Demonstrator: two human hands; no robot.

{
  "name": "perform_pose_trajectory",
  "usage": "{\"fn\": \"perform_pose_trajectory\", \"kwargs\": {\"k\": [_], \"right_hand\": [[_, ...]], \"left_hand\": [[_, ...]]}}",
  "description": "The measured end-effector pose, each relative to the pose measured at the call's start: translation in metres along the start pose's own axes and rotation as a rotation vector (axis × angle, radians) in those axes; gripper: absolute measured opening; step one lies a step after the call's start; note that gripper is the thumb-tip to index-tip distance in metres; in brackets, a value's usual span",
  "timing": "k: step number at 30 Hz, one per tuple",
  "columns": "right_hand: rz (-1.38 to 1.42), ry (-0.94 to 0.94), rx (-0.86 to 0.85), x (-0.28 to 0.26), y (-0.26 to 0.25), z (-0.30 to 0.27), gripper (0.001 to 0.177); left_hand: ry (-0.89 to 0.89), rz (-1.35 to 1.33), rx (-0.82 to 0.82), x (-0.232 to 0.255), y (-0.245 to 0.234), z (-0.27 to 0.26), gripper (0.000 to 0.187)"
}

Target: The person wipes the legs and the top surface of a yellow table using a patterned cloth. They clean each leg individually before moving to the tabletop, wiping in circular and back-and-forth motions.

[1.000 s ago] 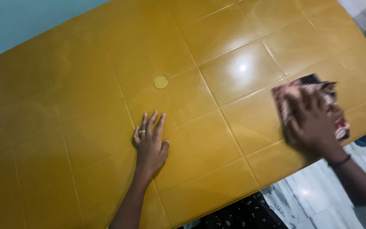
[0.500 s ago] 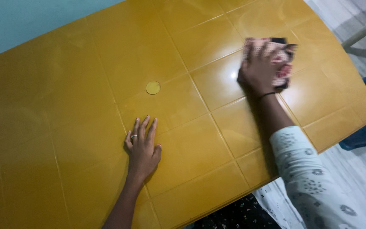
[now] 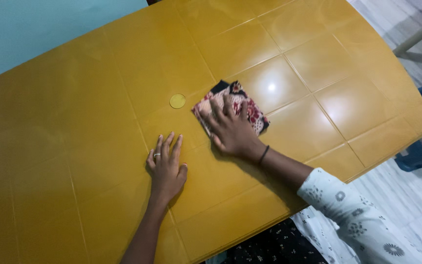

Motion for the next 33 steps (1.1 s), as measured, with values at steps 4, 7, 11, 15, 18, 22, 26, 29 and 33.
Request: {"fn": "perform_pose_trajectory", "kwargs": {"k": [4,7,11,15,18,22,26,29,33], "right_hand": [[-0.009,-0.025,-0.017,-0.032,0.000,-0.035,0.079],[-0.001,-0.060,0.044,-0.054,-0.006,-0.065,0.079],[0.079,-0.071,-0.093,-0.078,-0.012,-0.094,0.088],[0.166,-0.072,-0.255,-0.091,-0.020,-0.116,0.097],[0.204,-0.104,-0.197,-0.095,-0.032,-0.129,0.098],[0.231,-0.142,-0.137,-0.093,-0.043,-0.136,0.095],[0.257,-0.183,-0.145,-0.086,-0.041,-0.130,0.088],[0.234,-0.220,-0.101,-0.079,-0.034,-0.115,0.079],[0.164,-0.233,-0.040,-0.071,-0.019,-0.079,0.076]], "left_hand": [[-0.031,0.013,-0.045,-0.003,0.002,0.002,0.085],[-0.017,0.014,-0.031,-0.003,0.004,0.004,0.086],[-0.021,0.011,-0.041,-0.003,0.005,0.003,0.086],[0.022,-0.010,0.009,-0.001,0.001,-0.002,0.081],[0.015,0.004,0.000,-0.002,0.003,-0.001,0.081],[0.002,0.025,-0.038,-0.004,0.006,0.003,0.082],[-0.007,0.033,-0.049,-0.003,0.005,0.002,0.083],[-0.015,0.021,-0.059,-0.003,0.003,0.002,0.084],[-0.007,-0.004,-0.034,0.000,0.000,0.001,0.083]]}}
Point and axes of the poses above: each hand's wrist, its own z-axis towards the middle knuckle, its own y-axis out of the palm, x = y × z, the point moved 5 cm from there along z, towards the middle knuckle, and after that the axes turned 2 degrees about -x, right-handed, at the moved point
